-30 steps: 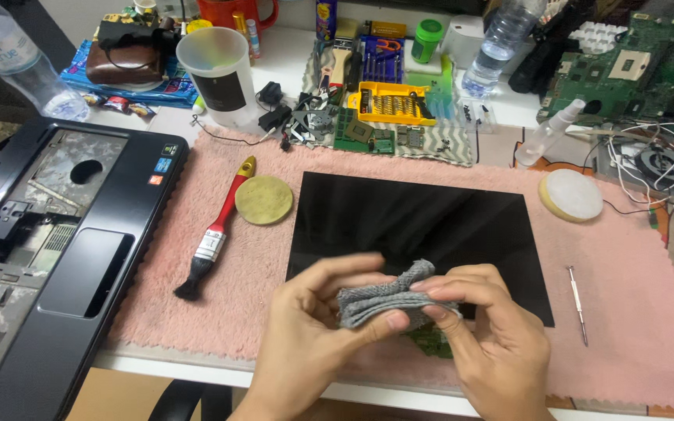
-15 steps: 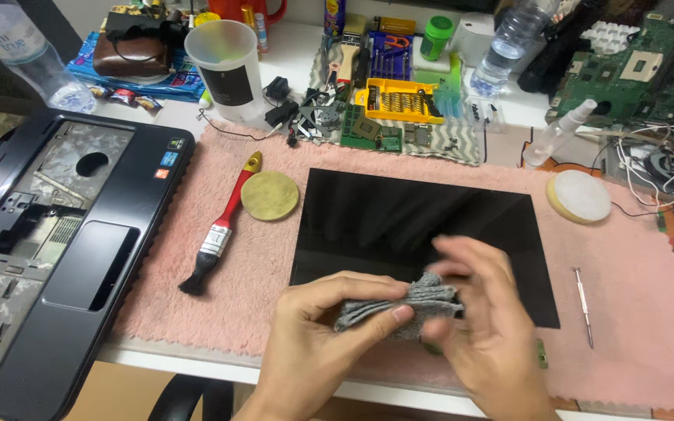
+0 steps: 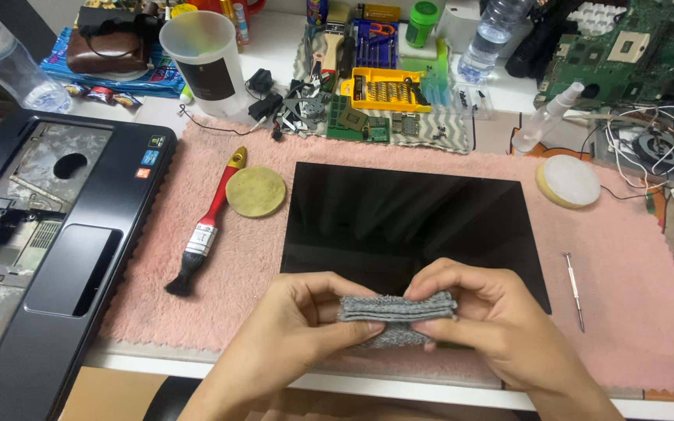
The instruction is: The person cleans a black rectangular screen using a yellow sponge and a gray cloth. They wipe the screen surface in circular and back-and-forth motions, switching between the sponge and cloth to remove residue.
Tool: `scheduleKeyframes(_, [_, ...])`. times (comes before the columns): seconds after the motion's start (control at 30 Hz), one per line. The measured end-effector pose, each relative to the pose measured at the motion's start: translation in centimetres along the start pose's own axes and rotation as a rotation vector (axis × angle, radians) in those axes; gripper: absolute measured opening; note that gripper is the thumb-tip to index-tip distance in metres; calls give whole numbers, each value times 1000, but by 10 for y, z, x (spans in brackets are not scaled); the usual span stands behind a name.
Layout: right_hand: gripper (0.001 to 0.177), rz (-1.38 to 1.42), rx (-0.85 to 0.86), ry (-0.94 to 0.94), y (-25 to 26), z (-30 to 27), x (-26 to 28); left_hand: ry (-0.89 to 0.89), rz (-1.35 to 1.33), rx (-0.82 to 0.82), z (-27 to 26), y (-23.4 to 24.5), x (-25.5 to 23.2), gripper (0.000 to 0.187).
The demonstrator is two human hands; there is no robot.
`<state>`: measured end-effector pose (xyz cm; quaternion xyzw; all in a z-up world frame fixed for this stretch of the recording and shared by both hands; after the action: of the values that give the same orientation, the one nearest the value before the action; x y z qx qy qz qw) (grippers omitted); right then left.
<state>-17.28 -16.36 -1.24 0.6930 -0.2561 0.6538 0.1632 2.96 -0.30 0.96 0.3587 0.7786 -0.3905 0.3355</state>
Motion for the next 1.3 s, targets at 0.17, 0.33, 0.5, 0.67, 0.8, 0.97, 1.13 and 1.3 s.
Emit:
scheduleKeyframes(0.17, [23,194,-40,-123,13,0,-9,-7,-85,14,4,3,6,30])
scheduleKeyframes(0.33, [22,272,-58,-188,24,1,-16,-259,-90,168,6,9,14,26])
scheduleKeyframes(0.5, [18,311,-292,-372,25,2,-23,-569,63,325,-7,-1,6,26])
scheduleKeyframes(0.67, [34,298,-281,-355,17,0,-11,-675,333,101,-7,-6,-1,29])
scheduleKeyframes(0.8, [42,-245,5,34,6,-1,4,-877,552,-122,2,1,6,17])
scheduleKeyframes(0.97, [46,-921,2,506,-42,7,37,-923,569,-257,4,-2,11,15])
scheduleKeyframes(1.13, [12,-913,5,596,-53,26,41,-810,472,-293,-1,5,0,15])
scheduleKeyframes(1.3, [10,-856,102,609,-57,39,50,-833,311,-25,1,17,1,21])
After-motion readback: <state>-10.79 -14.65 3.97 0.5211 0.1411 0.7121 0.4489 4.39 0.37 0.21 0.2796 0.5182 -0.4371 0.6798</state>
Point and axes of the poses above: each hand's wrist, its own z-axis towards the middle knuckle, its own y-axis out of the back of the hand, x = y × z, the point moved 2 cm from there along z, towards the middle knuckle, and after that the axes turned 2 degrees about -z, right-handed, at the moved point
